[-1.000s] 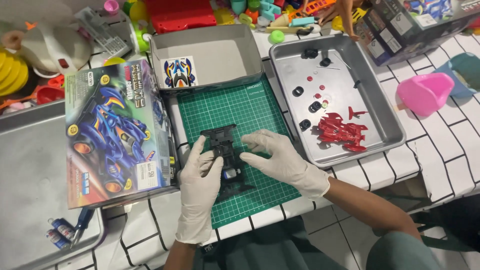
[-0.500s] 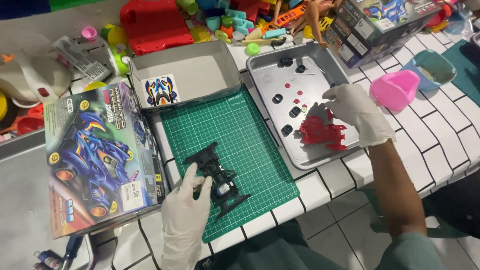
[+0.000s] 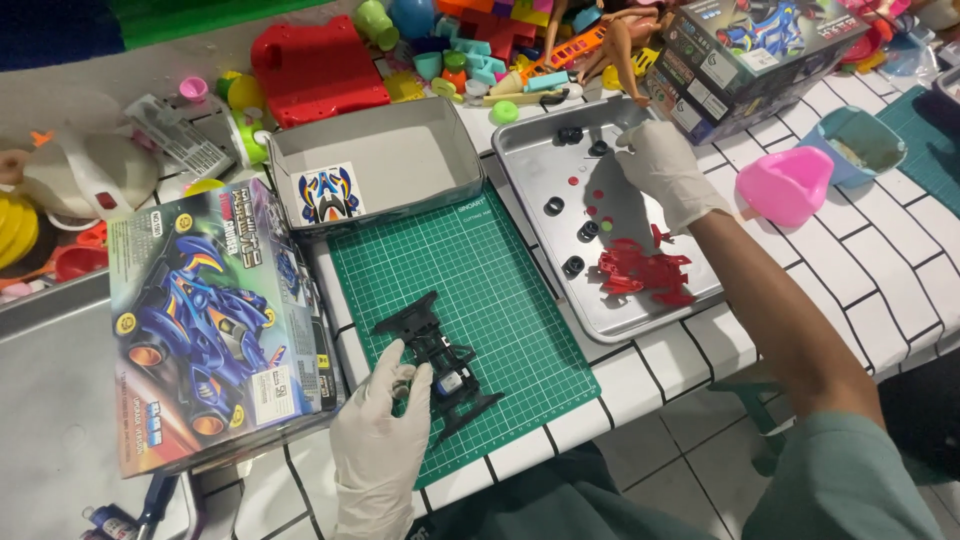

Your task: The person assembles a toy car chassis on a green cutting mat. They insert a battery into the black frame, attach a red plastic body part, and secure a black wheel onto the axle using a screwdriver.

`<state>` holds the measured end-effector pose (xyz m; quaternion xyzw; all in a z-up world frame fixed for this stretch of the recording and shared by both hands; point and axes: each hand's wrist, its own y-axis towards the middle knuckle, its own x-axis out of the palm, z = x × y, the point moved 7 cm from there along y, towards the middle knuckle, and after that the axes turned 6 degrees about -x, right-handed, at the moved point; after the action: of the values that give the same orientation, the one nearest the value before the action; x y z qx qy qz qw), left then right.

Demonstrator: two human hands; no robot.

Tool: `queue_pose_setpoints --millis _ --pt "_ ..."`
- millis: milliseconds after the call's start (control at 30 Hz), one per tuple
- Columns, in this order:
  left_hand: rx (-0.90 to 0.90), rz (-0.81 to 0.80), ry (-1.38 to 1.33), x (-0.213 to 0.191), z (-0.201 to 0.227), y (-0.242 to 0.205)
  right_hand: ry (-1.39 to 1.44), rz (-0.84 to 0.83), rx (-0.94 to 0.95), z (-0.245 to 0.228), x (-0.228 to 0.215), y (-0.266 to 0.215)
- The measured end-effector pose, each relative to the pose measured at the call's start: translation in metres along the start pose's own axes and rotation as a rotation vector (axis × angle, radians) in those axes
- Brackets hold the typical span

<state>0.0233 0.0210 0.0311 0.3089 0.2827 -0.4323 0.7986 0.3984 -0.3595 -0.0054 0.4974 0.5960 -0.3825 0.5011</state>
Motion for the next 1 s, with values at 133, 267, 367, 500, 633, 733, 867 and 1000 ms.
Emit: queue_pose_setpoints --millis 133,267,367,500,633,733,867,1000 --pt "0.027 0.024 -0.033 -0.008 0.003 -0.001 0.118 -0.045 -0.033 -0.012 0.001 0.003" --pt "0.028 -0.008 -0.025 -0.006 0.001 -0.003 0.025 -0.099 -0.2 -0.028 -0.007 -0.018" --pt "0.039 -0.018 -0.04 -0.008 0.001 -0.005 0.115 -0.158 -0.135 -0.045 -0.033 -0.051" --pt "0.073 -0.013 -0.07 -0.01 0.002 -0.006 0.433 -0.181 0.007 -0.075 -0.059 -0.098" --pt "0.108 -0.001 -0.082 -0.009 0.002 -0.005 0.296 -0.205 -0.17 -0.095 -0.05 -0.112" --pt "0.117 0.005 -0.067 -0.009 0.002 -0.006 0.214 -0.121 -0.45 -0.106 -0.038 -0.115" --pt "0.137 0.008 -0.064 -0.015 0.003 -0.009 0.142 -0.246 -0.304 -0.11 -0.021 -0.111" --pt "0.153 0.029 -0.143 -0.033 0.01 -0.014 0.337 -0.171 -0.226 -0.152 -0.068 -0.14"
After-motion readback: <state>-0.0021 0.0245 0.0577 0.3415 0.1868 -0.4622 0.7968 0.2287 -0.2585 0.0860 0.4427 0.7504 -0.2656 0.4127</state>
